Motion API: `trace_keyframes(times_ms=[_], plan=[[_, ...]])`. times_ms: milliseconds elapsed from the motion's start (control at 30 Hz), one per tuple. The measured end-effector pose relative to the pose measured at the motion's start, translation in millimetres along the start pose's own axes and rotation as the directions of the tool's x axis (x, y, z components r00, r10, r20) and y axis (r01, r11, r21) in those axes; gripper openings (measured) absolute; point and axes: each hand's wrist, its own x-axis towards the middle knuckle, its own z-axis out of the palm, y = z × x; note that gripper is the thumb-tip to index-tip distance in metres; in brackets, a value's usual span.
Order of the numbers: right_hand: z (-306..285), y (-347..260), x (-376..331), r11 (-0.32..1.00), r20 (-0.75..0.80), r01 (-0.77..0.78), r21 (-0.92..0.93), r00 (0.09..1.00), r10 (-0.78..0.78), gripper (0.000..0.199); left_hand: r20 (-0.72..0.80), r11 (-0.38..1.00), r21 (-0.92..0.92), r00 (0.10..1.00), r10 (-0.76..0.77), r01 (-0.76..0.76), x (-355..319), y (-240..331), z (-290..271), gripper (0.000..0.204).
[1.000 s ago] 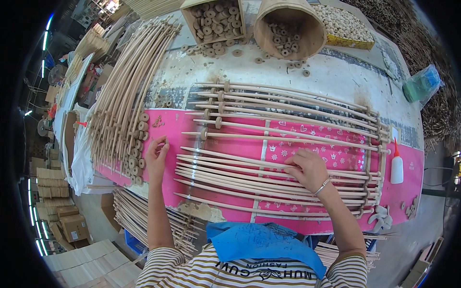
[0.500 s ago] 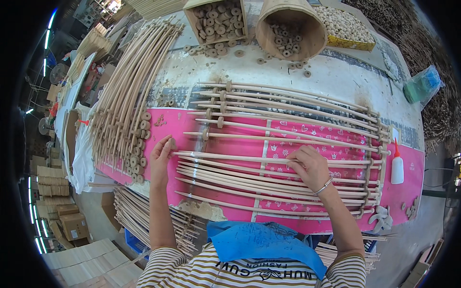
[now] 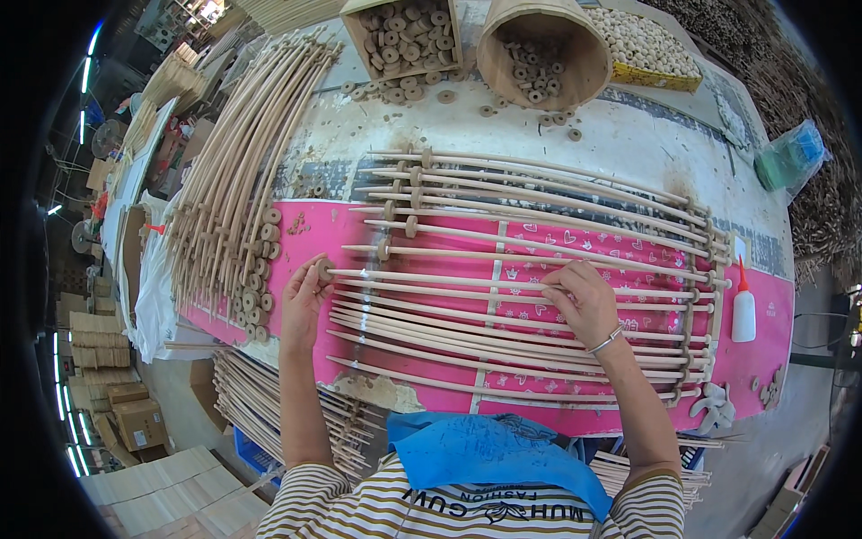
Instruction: Glue and assemble small wooden rings onto a wooden dowel frame in a workshop setting.
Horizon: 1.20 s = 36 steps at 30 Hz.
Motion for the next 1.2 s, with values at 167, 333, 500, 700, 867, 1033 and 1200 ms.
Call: trace_keyframes(times_ms=[167, 333, 500, 700, 867, 1033, 1200], plan=[[0.7, -0.5, 2.0, 0.999, -0.004, 0.037, -0.001, 0.999, -0.037, 0.015, 0.002, 1.0, 0.004, 1.0, 0.004, -0.004, -0.8, -0.2, -1.2, 0.034], [1.2, 2.0, 3.7, 1.0, 0.005, 0.017, -0.002, 1.0, -0.017, 0.014, -0.03, 1.0, -0.01, 0.999, 0.013, -0.013, -3.4, 1.5, 3.2, 0.038], [-0.1, 3.8, 3.5, 1.0, 0.018, 0.027, 0.015, 0.999, -0.027, 0.014, -0.035, 0.999, -0.014, 0.999, 0.036, -0.037, -3.0, 5.4, 7.6, 0.046], [3.4, -0.2, 3.6, 0.999, 0.011, 0.036, 0.024, 0.999, -0.036, 0.014, -0.033, 1.0, -0.003, 0.999, 0.025, -0.026, -6.0, 8.0, 24.5, 0.065], [8.6, 1.0, 3.9, 0.998, -0.003, 0.049, 0.044, 0.999, -0.049, 0.019, -0.065, 0.99, 0.13, 0.996, 0.068, -0.059, -16.7, 11.1, 58.9, 0.085], [3.4, 0.4, 0.2, 1.0, 0.002, -0.01, 0.026, 1.0, 0.01, 0.021, -0.062, 0.982, 0.174, 0.994, 0.09, -0.078, -19.3, 4.3, 77.0, 0.087], [19.5, 20.2, -2.2, 0.994, -0.045, 0.048, -0.1, 0.998, -0.053, 0.016, -0.015, 0.989, 0.121, 0.996, 0.085, -0.083, -15.4, -3.0, 86.1, 0.079]])
